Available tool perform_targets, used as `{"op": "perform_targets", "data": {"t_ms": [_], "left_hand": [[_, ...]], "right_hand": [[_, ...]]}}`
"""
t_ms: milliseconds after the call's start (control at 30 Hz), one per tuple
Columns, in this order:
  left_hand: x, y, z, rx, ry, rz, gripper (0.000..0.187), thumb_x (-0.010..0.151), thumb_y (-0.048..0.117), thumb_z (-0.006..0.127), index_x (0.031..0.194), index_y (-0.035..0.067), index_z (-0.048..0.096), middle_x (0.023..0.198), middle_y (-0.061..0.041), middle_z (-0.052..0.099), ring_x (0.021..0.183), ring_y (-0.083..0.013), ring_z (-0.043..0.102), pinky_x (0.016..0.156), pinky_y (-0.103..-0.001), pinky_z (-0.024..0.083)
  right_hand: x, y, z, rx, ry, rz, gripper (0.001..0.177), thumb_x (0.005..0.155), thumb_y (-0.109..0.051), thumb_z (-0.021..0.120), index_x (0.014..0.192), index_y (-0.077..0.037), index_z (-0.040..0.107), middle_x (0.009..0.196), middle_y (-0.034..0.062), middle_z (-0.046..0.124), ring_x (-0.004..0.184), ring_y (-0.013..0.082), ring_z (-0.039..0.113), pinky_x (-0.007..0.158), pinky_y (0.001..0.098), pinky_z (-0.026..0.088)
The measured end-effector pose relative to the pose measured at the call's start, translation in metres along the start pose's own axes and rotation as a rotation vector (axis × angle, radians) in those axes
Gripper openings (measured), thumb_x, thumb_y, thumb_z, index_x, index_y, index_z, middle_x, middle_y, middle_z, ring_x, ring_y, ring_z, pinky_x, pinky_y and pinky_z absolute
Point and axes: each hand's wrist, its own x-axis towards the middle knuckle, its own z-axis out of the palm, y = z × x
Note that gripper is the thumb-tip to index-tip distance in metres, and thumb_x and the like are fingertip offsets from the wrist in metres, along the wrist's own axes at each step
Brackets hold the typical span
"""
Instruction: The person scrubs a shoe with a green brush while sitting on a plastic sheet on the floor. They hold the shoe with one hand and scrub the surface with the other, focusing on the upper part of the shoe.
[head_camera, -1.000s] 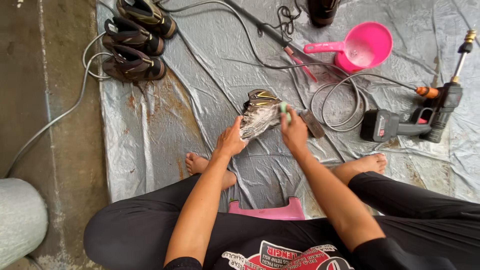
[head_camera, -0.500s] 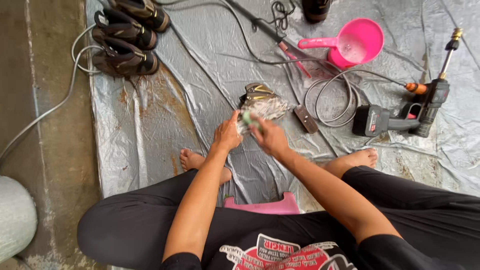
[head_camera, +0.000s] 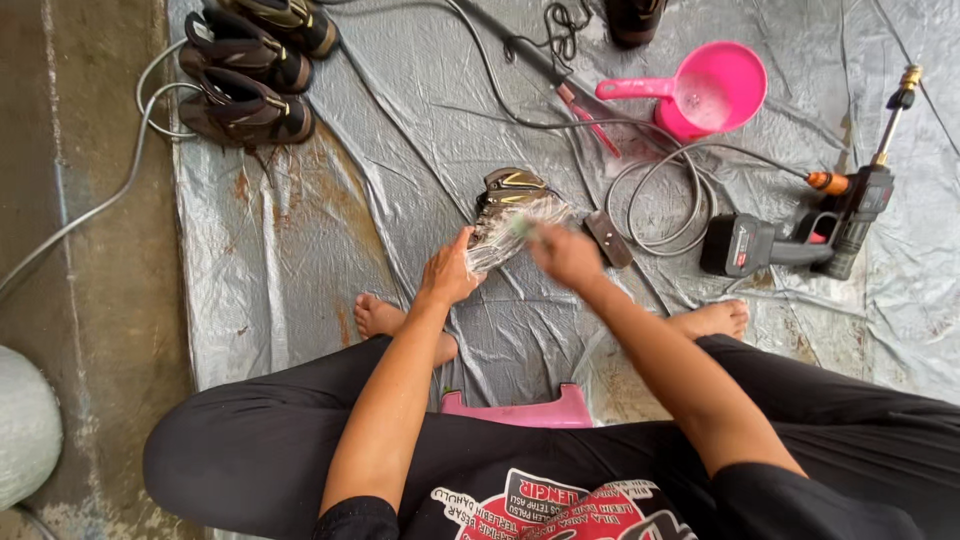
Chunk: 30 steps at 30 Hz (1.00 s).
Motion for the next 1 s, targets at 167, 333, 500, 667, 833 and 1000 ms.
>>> {"op": "perform_targets", "data": {"t_ms": [167, 333, 500, 667, 833, 1000], "left_hand": [[-0.004, -0.005, 0.002, -0.115, 0.065, 0.037, 0.078, 0.084, 0.028, 0.083, 0.152, 0.023, 0.044, 0.133, -0.023, 0.071, 0.125, -0.0460, 0.067, 0.105, -0.058, 0.055], [-0.017, 0.008, -0.005, -0.262, 0.103, 0.036, 0.083, 0.076, 0.038, 0.091, 0.143, 0.012, 0.051, 0.130, -0.032, 0.070, 0.124, -0.0523, 0.065, 0.105, -0.062, 0.053], [-0.018, 0.025, -0.013, -0.277, 0.038, -0.066, 0.088, 0.078, 0.043, 0.089, 0.148, 0.008, 0.048, 0.138, -0.033, 0.066, 0.131, -0.0517, 0.062, 0.109, -0.062, 0.051], [0.004, 0.011, 0.005, -0.225, 0.075, -0.126, 0.089, 0.072, 0.053, 0.091, 0.146, 0.024, 0.051, 0.129, -0.026, 0.073, 0.122, -0.0451, 0.069, 0.102, -0.057, 0.057], [-0.003, 0.032, 0.002, -0.270, 0.072, -0.106, 0.086, 0.075, 0.051, 0.089, 0.146, 0.021, 0.051, 0.129, -0.027, 0.072, 0.121, -0.0471, 0.069, 0.102, -0.057, 0.056], [0.011, 0.028, 0.014, -0.240, 0.108, -0.116, 0.079, 0.076, 0.051, 0.087, 0.143, 0.022, 0.054, 0.128, -0.022, 0.074, 0.121, -0.0437, 0.070, 0.102, -0.055, 0.057]], "right_hand": [[0.051, 0.107, -0.037, -0.309, -0.164, 0.377, 0.044, 0.097, -0.045, 0.063, 0.133, -0.022, 0.069, 0.090, 0.0261, 0.078, 0.090, 0.0490, 0.076, 0.081, 0.0586, 0.061], [0.093, 0.183, -0.131, -0.306, 0.182, 0.301, 0.043, 0.096, -0.030, 0.074, 0.138, -0.024, 0.066, 0.099, 0.0260, 0.075, 0.094, 0.0500, 0.074, 0.079, 0.0587, 0.061], [0.137, 0.253, -0.157, -0.559, 0.149, 0.602, 0.035, 0.091, -0.045, 0.071, 0.118, -0.023, 0.074, 0.083, 0.0208, 0.076, 0.085, 0.0441, 0.078, 0.074, 0.0537, 0.062], [0.145, 0.263, -0.135, -0.644, -0.171, 0.587, 0.034, 0.101, -0.023, 0.042, 0.112, -0.007, 0.071, 0.099, 0.0279, 0.078, 0.098, 0.0446, 0.078, 0.090, 0.0522, 0.062], [0.164, 0.279, -0.127, -0.672, -0.584, 0.718, 0.068, 0.087, -0.048, 0.049, 0.139, -0.011, 0.072, 0.138, 0.0160, 0.074, 0.126, 0.0373, 0.069, 0.109, 0.0479, 0.053], [0.130, 0.232, -0.149, -0.659, -0.495, 0.814, 0.061, 0.094, -0.063, 0.054, 0.137, -0.025, 0.076, 0.128, 0.0165, 0.079, 0.118, 0.0392, 0.073, 0.099, 0.0502, 0.058]]}}
